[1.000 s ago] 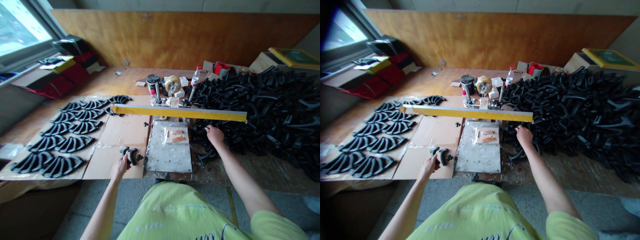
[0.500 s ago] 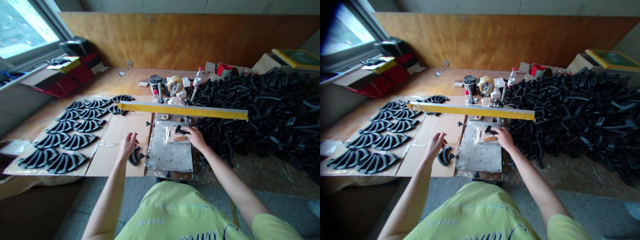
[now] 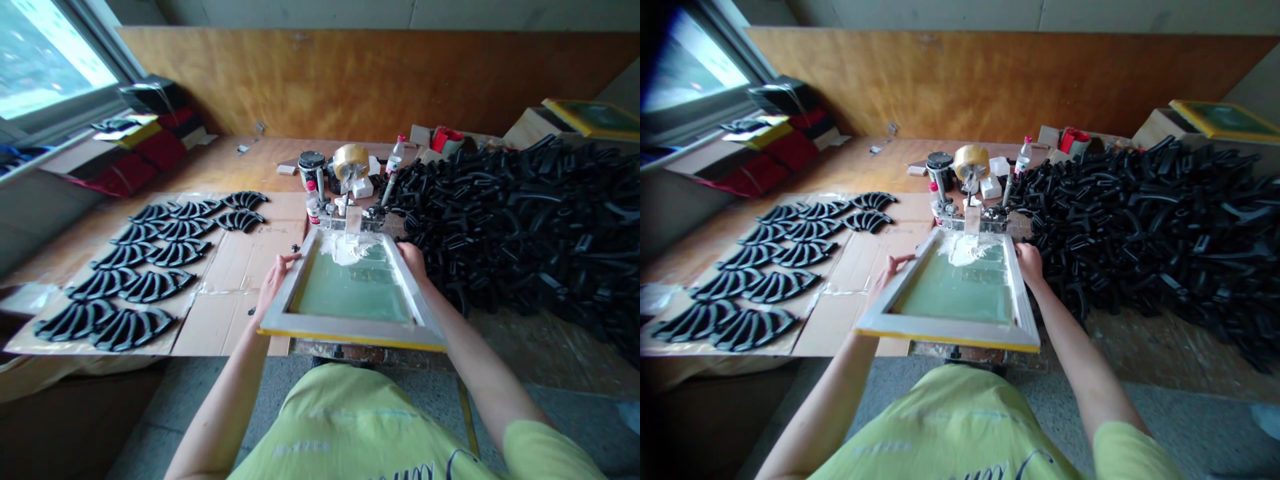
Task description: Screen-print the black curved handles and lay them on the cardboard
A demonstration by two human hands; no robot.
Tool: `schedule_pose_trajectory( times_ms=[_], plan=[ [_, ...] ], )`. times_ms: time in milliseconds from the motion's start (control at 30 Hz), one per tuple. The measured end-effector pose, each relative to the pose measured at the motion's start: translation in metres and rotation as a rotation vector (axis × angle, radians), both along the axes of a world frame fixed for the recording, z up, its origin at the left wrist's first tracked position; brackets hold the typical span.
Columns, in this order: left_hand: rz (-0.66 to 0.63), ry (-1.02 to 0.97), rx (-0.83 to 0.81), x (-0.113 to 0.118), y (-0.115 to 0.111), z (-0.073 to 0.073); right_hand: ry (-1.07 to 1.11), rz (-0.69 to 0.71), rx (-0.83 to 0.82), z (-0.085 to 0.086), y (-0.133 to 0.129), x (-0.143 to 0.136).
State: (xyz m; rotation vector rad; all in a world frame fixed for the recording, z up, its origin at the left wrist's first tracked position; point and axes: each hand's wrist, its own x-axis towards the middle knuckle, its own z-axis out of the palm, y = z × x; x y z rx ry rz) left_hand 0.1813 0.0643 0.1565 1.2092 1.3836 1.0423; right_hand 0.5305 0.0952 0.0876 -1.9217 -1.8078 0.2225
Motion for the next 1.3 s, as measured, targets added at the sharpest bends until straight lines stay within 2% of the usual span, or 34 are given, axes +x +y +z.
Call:
schedule_pose_trajectory(
  times_ms=[67, 167, 267, 367, 433, 533, 600, 633, 667, 733, 800, 900, 1000, 1067, 1167, 1233, 1300],
  plan=[
    [-0.069, 0.042, -0.123, -0.006, -0.013, -0.024, 0.026, -0.057, 0.111, 0.015, 0.019, -0.001],
    [-0.09, 0.029, -0.203, -0.008, -0.018, -0.068, -0.03, 0.094, 0.236, 0.036, 0.047, -0.034],
    [-0.086, 0.098, -0.22, -0.009, -0.014, -0.104, -0.182, 0.268, 0.056, 0.044, 0.06, -0.077],
    [-0.09, 0.124, -0.216, -0.011, -0.011, -0.119, -0.259, 0.326, -0.123, 0.037, 0.047, -0.099],
    [-0.084, 0.126, -0.214, -0.012, -0.011, -0.121, -0.276, 0.396, -0.11, 0.03, 0.027, -0.1],
    [-0.078, 0.119, -0.197, -0.012, -0.012, -0.12, -0.271, 0.621, -0.032, 0.027, 0.001, -0.089],
    [-0.078, 0.114, -0.187, -0.011, -0.013, -0.119, -0.256, 0.76, -0.031, 0.031, -0.004, -0.082],
    [-0.079, 0.113, -0.184, -0.011, -0.013, -0.118, -0.247, 0.788, -0.042, 0.033, -0.002, -0.08],
    [-0.08, 0.113, -0.182, -0.011, -0.013, -0.118, -0.234, 0.777, -0.047, 0.035, 0.0, -0.079],
    [-0.078, 0.104, -0.183, -0.011, -0.013, -0.116, -0.211, 0.671, -0.014, 0.033, 0.006, -0.081],
    [-0.076, 0.085, -0.193, -0.011, -0.013, -0.114, -0.206, 0.588, 0.064, 0.025, 0.004, -0.086],
    [-0.062, 0.076, -0.21, -0.01, -0.014, -0.11, -0.192, 0.658, 0.14, 0.01, -0.013, -0.087],
    [-0.045, 0.077, -0.236, -0.007, -0.015, -0.101, -0.12, 0.712, 0.126, 0.01, -0.02, -0.082],
    [-0.055, 0.05, -0.262, -0.007, -0.015, -0.089, -0.072, 0.642, 0.099, 0.021, -0.006, -0.08],
    [-0.087, -0.014, -0.269, -0.009, -0.015, -0.063, -0.058, 0.413, 0.081, 0.045, 0.032, -0.075],
    [-0.093, -0.086, -0.255, -0.011, -0.011, -0.042, -0.065, 0.273, 0.11, 0.058, 0.056, -0.062],
    [-0.082, -0.17, -0.223, -0.01, -0.003, -0.021, -0.024, 0.159, 0.168, 0.064, 0.069, -0.038]
  ],
)
